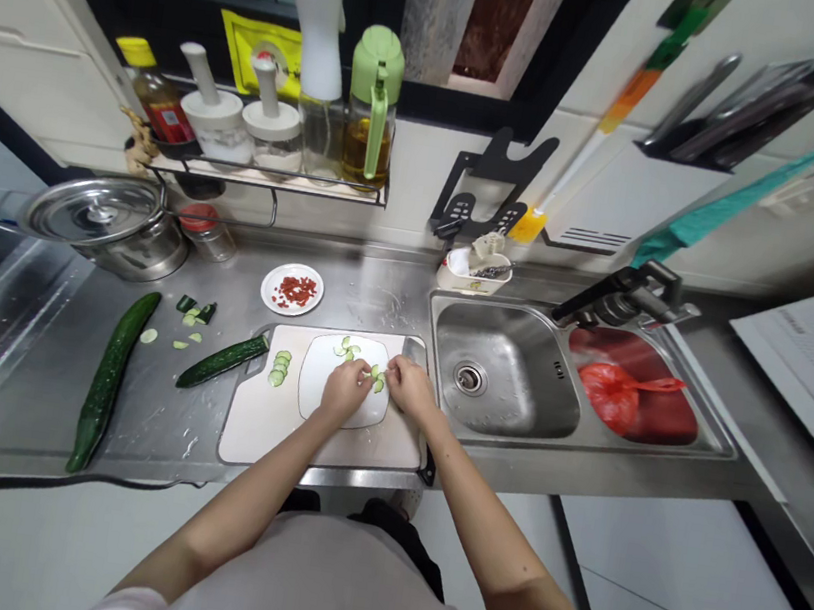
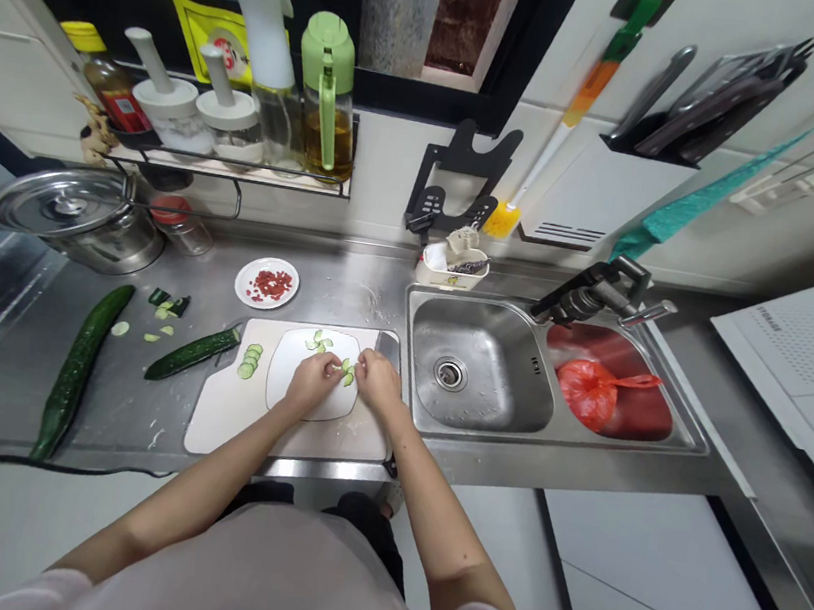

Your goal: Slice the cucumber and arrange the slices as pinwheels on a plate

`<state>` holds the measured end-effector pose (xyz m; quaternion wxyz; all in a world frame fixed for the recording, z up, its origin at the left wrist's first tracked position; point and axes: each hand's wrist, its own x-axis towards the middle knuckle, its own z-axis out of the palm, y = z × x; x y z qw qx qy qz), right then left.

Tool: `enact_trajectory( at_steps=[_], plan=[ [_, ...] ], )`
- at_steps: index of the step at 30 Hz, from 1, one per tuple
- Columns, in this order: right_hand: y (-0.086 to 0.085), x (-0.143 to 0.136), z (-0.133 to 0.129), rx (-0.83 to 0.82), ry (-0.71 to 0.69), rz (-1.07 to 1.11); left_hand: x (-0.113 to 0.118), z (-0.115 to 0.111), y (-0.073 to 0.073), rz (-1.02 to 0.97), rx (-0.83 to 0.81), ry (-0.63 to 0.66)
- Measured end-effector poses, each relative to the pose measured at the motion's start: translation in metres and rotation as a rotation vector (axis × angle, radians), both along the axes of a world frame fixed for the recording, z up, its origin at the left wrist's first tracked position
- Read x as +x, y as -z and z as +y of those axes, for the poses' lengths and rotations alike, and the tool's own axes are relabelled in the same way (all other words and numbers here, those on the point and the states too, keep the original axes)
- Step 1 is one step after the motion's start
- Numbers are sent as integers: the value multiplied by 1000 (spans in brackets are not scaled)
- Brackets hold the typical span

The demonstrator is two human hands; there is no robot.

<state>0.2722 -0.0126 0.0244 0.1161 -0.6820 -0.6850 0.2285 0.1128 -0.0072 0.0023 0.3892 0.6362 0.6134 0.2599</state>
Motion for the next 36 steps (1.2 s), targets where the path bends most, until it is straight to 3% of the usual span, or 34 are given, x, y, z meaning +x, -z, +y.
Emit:
enact_trajectory(
  at_steps=[6,11,18,24,29,36],
  plan=[
    [-4,16,-3,83,116,142,-16,-7,-18,-49,48,-54],
    [-4,24,-14,140,201,243,-46,-31,-24,-115,66,-133],
    [-8,18,-28,183,238,355,-93,-70,-18,-75,49,-255],
    [-8,9,-40,196,248,437,-131,-77,-10,26,39,-377],
    [-15,-4,-55,193,252,463,-144,-80,-5,54,25,-416],
    [-24,-25,-83,158,153,384,-150,-79,3,134,0,-429]
  ],
)
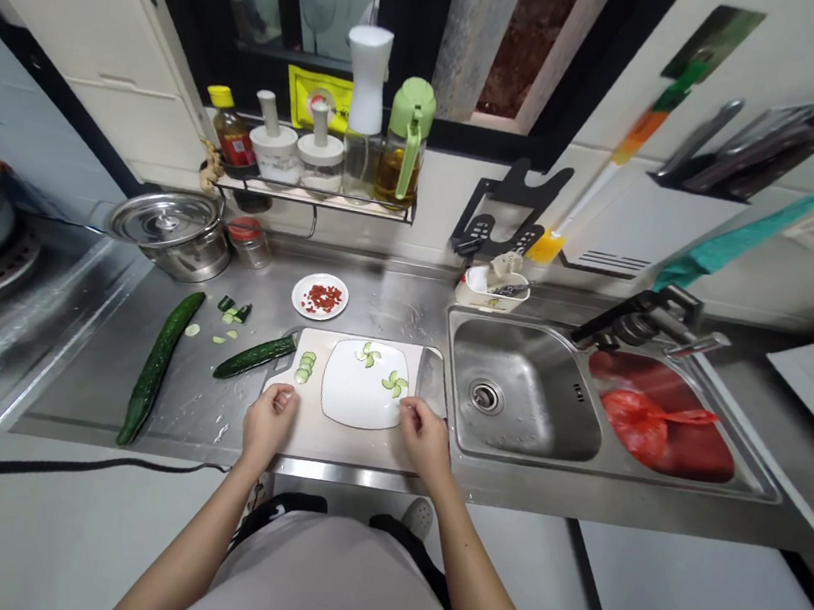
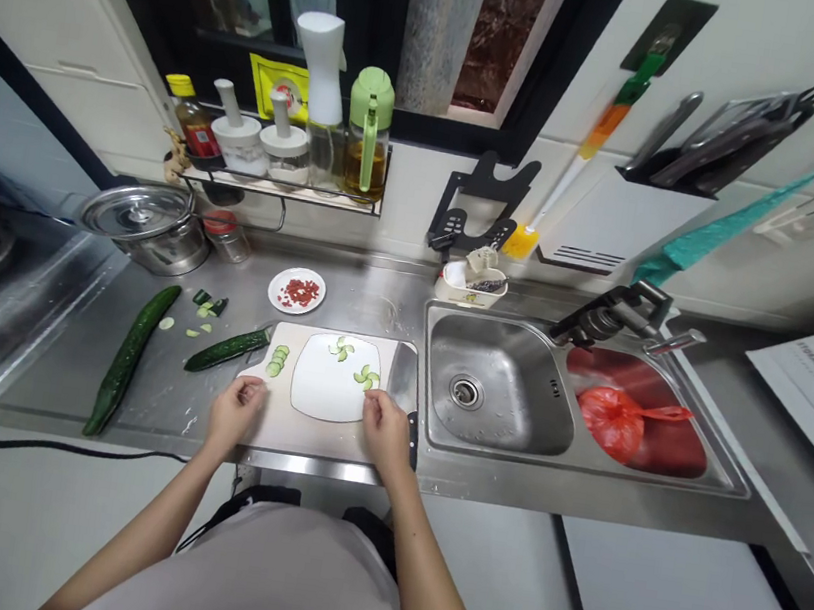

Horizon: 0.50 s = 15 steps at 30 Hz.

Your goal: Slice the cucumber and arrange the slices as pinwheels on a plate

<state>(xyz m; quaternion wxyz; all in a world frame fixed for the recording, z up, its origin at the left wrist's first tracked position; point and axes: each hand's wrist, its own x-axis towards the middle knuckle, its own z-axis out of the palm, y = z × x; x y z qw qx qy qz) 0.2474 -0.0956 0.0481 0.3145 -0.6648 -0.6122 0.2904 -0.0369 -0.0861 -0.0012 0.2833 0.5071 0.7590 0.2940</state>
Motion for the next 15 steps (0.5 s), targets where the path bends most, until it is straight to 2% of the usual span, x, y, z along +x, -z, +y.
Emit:
enact_trajectory(
  at_steps=[7,15],
  plan=[
    [1,0,-9,61,-48,-55,0,15,-8,167,-84,-51],
    [-2,1,-8,106,-50,-66,7,31,-12,201,-97,-66]
  ],
)
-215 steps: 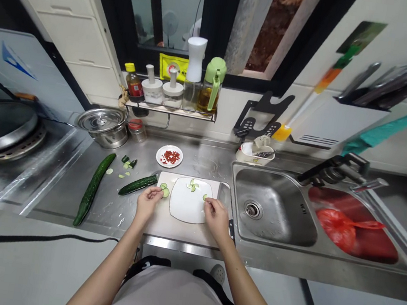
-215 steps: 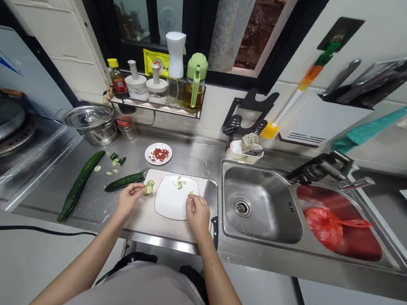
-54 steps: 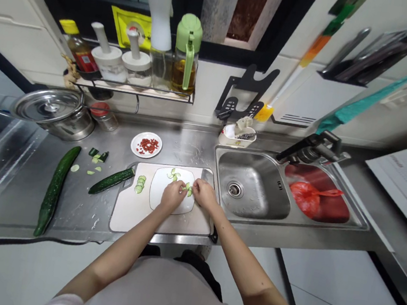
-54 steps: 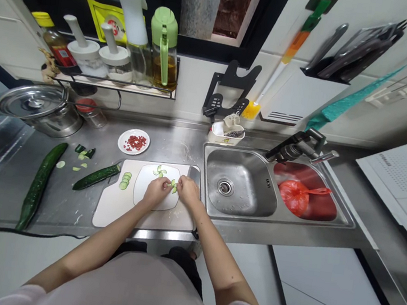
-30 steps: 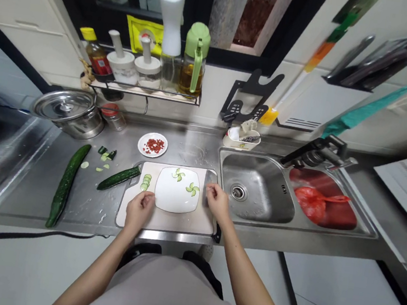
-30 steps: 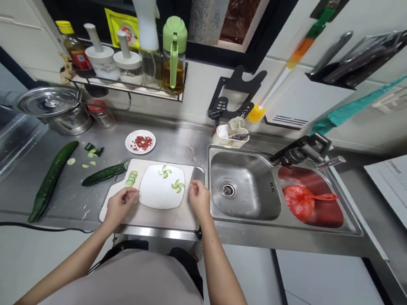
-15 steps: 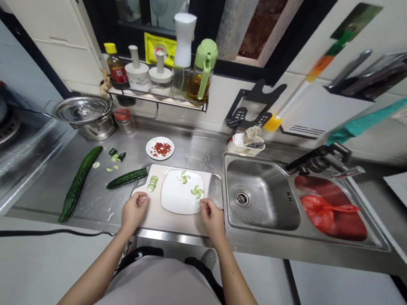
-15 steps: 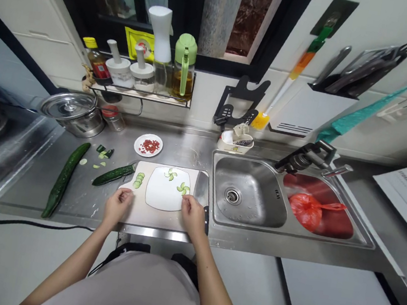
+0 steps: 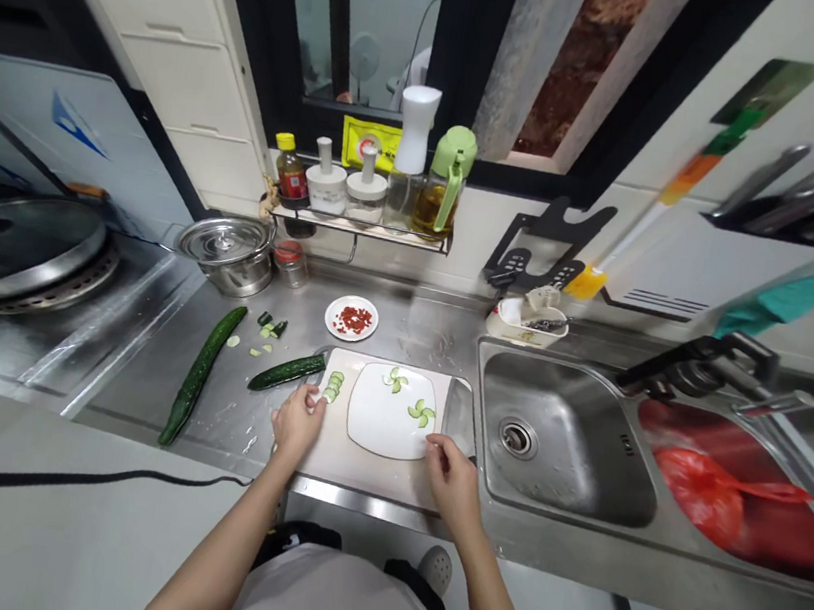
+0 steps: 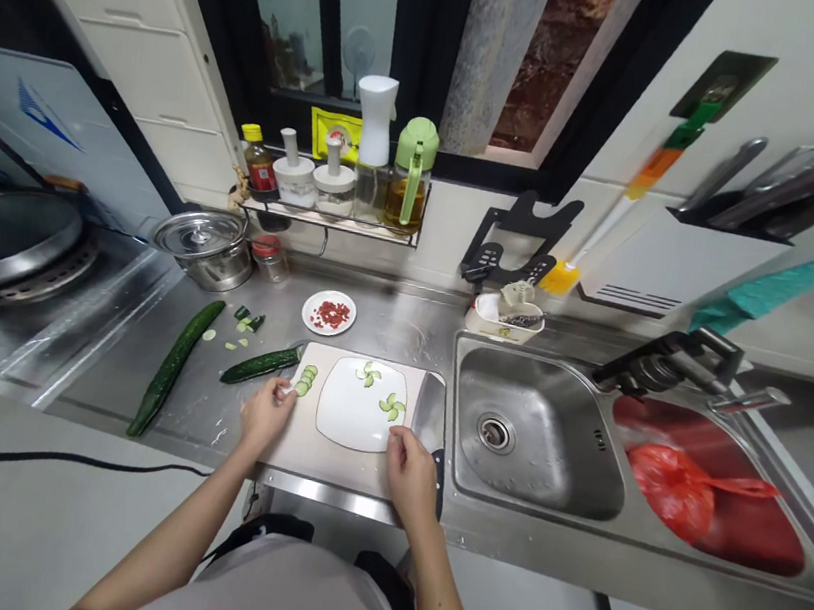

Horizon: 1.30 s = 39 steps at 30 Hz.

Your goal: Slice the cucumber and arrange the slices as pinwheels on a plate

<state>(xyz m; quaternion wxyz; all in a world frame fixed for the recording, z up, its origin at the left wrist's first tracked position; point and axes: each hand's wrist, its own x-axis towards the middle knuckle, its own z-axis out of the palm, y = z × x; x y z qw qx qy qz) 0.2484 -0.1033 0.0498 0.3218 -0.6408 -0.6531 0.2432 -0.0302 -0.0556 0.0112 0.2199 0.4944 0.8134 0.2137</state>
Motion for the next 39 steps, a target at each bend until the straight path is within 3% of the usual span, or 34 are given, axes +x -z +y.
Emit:
enact_trajectory(
  at_steps=[20,25,28,31,33,39],
  plan=[
    [2,-4,0,-22,-3,-6,9,10,14,62,48,28],
    [3,-5,-2,-5,-6,13,9,9,19,-131,163,1],
    [2,-8,2,-20,3,43,11,11,17,-399,245,-71],
    [-7,-17,14,-44,-7,109,16,17,1,-763,306,-88],
    [-18,-28,27,-31,-50,186,22,21,-19,-917,318,-15],
    [-59,-59,67,76,-217,308,46,26,-85,-1001,288,269]
  ],
)
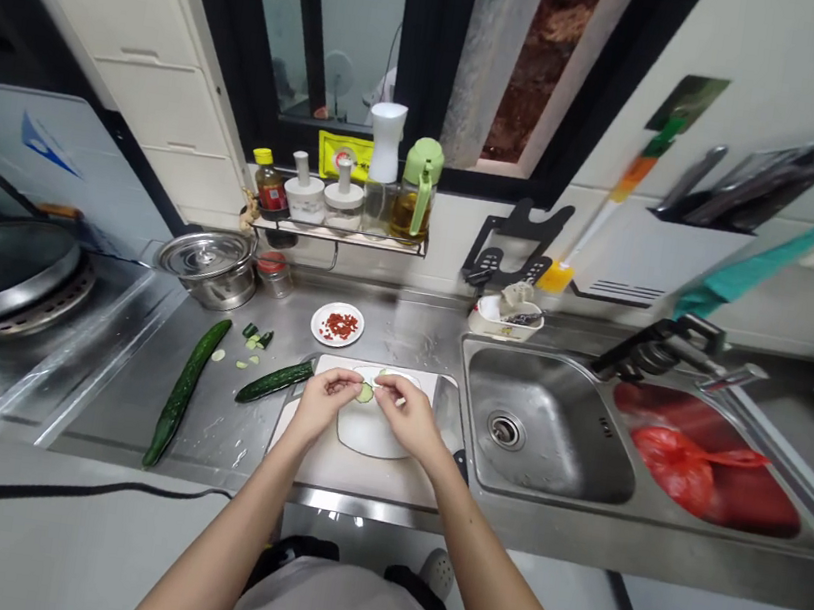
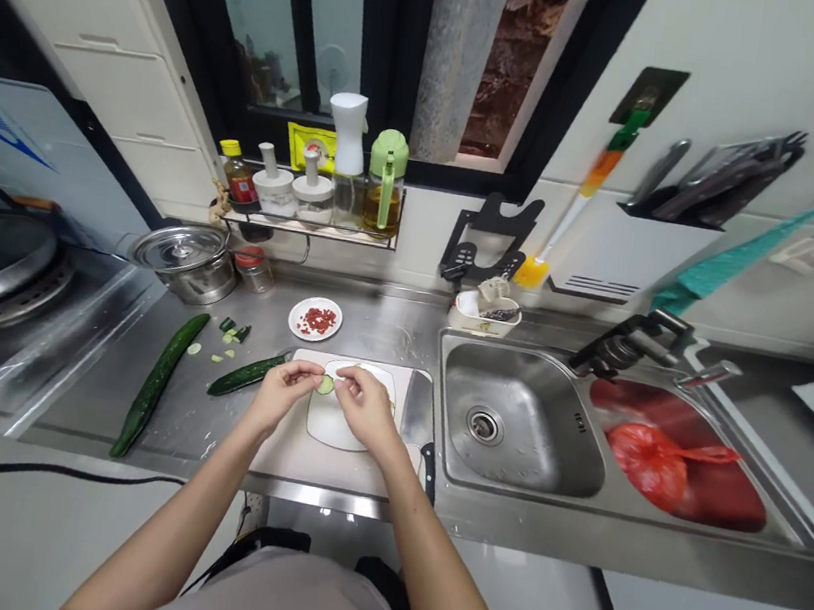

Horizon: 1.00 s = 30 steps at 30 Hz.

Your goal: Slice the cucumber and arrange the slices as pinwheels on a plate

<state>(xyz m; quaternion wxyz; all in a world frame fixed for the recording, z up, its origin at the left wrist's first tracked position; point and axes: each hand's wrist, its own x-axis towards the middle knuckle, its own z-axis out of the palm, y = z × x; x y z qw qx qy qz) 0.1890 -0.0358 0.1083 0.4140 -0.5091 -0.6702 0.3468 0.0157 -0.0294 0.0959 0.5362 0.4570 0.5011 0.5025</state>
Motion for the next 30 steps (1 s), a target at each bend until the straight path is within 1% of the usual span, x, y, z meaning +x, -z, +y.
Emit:
enact_trajectory(
  at_steps=[2,3,6,8,11,13,15,17,20,24,30],
  plan=[
    [-8,-4,6,24,-39,-10,6,1,-13,12,30,34],
    [-11,-5,8,35,-44,-15,8,1,-17,18,48,27],
    [-15,-3,8,84,-10,-24,10,-1,-21,19,48,-73],
    [-16,1,5,135,11,-37,11,-4,-21,-15,-39,-90],
    [-18,5,3,232,-14,-86,14,-9,-24,-125,-205,36],
    [-18,8,1,295,-40,-121,16,-10,-28,-209,-277,96],
    [-18,9,0,338,-56,-145,19,-9,-32,-277,-322,114],
    [-17,11,-1,357,-64,-164,21,-7,-35,-310,-345,105],
    [-16,12,-3,355,-75,-194,24,-6,-36,-294,-327,69],
    [-14,13,-4,349,-77,-210,26,-6,-33,-237,-251,45],
    [-12,14,-6,309,-95,-231,28,-7,-22,-72,-57,26]
  ],
)
